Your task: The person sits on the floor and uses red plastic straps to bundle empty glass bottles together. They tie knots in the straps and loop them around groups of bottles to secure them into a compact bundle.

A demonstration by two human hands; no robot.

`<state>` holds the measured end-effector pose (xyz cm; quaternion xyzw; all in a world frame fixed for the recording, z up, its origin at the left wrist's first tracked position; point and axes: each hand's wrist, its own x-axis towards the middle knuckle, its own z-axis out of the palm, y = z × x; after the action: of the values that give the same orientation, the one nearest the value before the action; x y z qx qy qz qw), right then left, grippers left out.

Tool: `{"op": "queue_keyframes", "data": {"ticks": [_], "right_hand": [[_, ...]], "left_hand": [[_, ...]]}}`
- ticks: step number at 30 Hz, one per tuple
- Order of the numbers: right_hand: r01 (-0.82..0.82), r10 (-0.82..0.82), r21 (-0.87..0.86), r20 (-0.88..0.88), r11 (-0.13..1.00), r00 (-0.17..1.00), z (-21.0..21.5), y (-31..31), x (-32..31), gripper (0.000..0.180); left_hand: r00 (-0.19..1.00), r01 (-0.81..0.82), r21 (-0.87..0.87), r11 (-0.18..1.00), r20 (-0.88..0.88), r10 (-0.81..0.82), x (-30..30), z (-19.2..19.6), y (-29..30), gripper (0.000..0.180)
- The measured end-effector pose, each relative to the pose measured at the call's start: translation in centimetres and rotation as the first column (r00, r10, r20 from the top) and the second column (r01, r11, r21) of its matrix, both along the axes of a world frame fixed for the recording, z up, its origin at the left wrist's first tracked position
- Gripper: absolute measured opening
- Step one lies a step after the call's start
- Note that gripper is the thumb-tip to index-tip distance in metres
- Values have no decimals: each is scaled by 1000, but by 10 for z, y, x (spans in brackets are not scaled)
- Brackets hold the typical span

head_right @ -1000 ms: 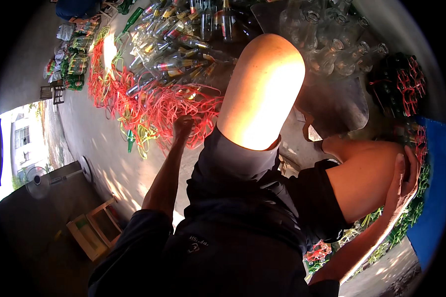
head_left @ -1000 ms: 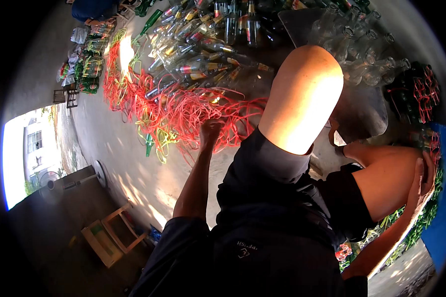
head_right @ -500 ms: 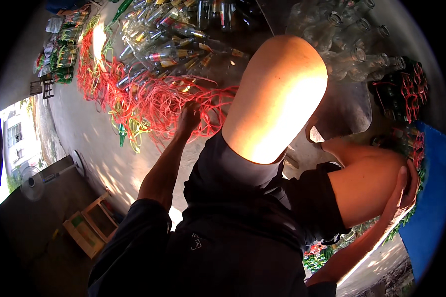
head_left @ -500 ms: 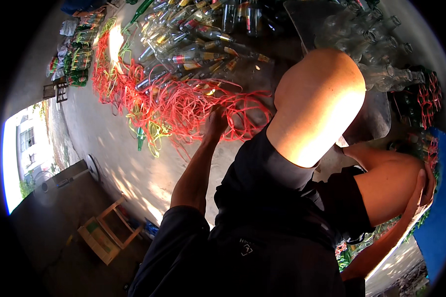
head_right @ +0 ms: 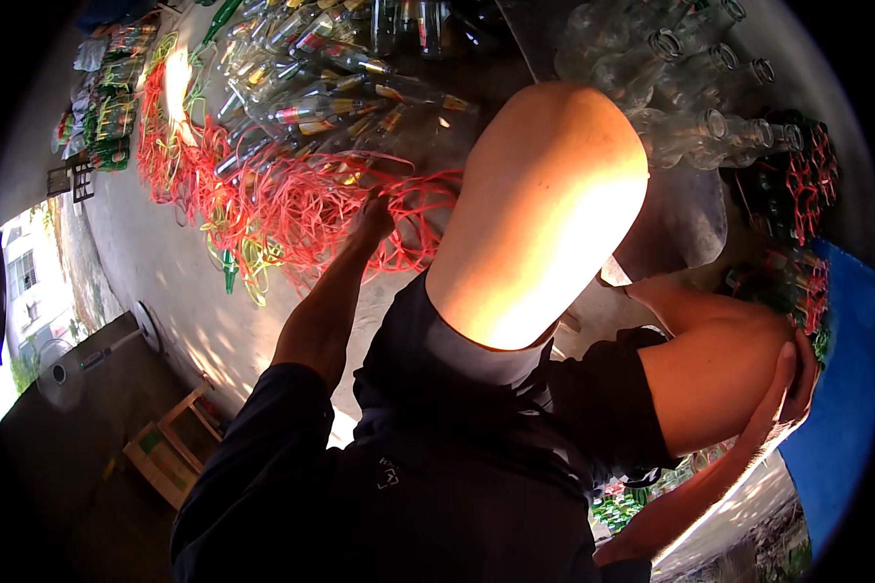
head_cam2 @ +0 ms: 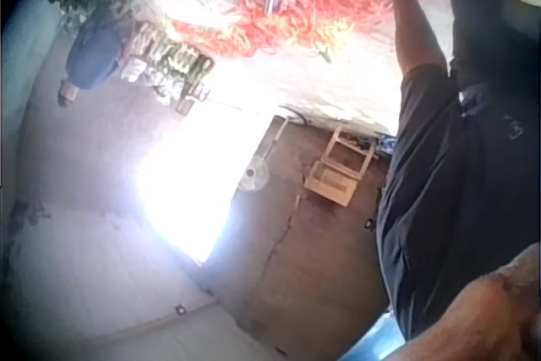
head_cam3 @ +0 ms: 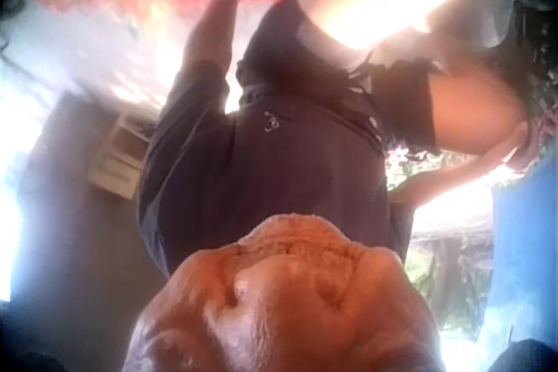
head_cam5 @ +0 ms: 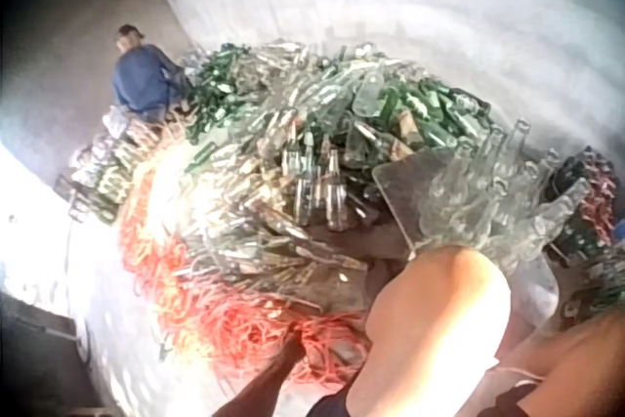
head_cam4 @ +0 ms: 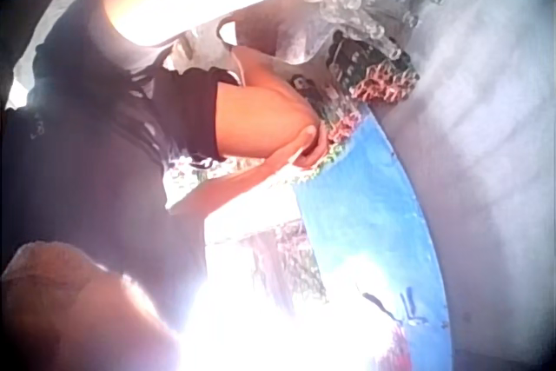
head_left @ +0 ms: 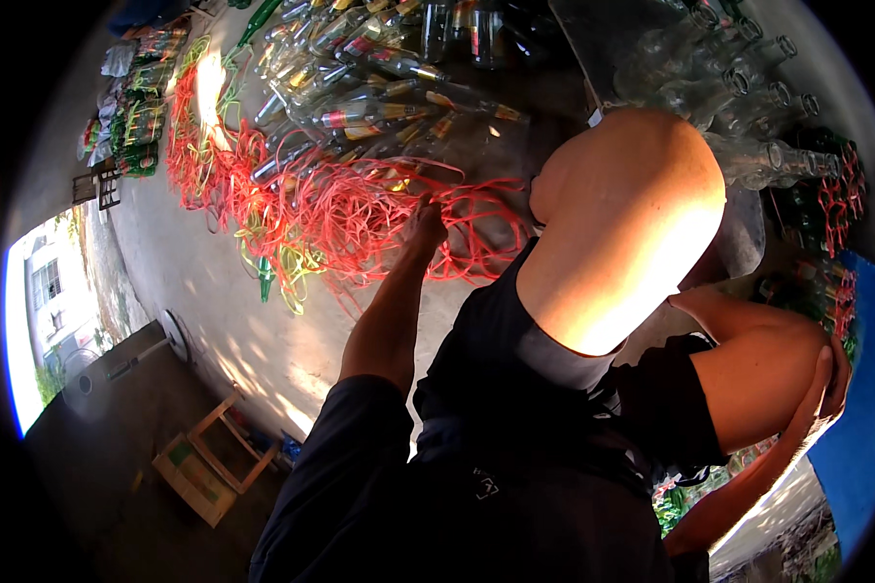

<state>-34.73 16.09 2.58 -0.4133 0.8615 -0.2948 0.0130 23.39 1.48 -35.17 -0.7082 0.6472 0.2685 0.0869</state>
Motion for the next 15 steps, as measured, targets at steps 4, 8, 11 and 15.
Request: {"op": "queue_keyframes", "data": {"ticks": [4, 8, 11, 15], "right_hand": [[4, -3, -28, 23, 1000, 1000, -4, 3, -3, 32], [55, -48, -53, 126, 997, 991, -1, 1, 8, 34], [-7, 8, -19, 41, 1000, 999, -7, 4, -3, 35], [-52, 53, 16, -36, 998, 998, -2, 10, -7, 36]], "left_hand": [[999, -33, 57, 998, 2, 33, -12, 10, -6, 50], [995, 0, -43, 999, -104, -5, 1, 7, 3, 48], [961, -86, -294, 952, -278, 1, 15, -1, 23, 34], [843, -304, -119, 945, -495, 209, 14, 29, 33, 31]]}}
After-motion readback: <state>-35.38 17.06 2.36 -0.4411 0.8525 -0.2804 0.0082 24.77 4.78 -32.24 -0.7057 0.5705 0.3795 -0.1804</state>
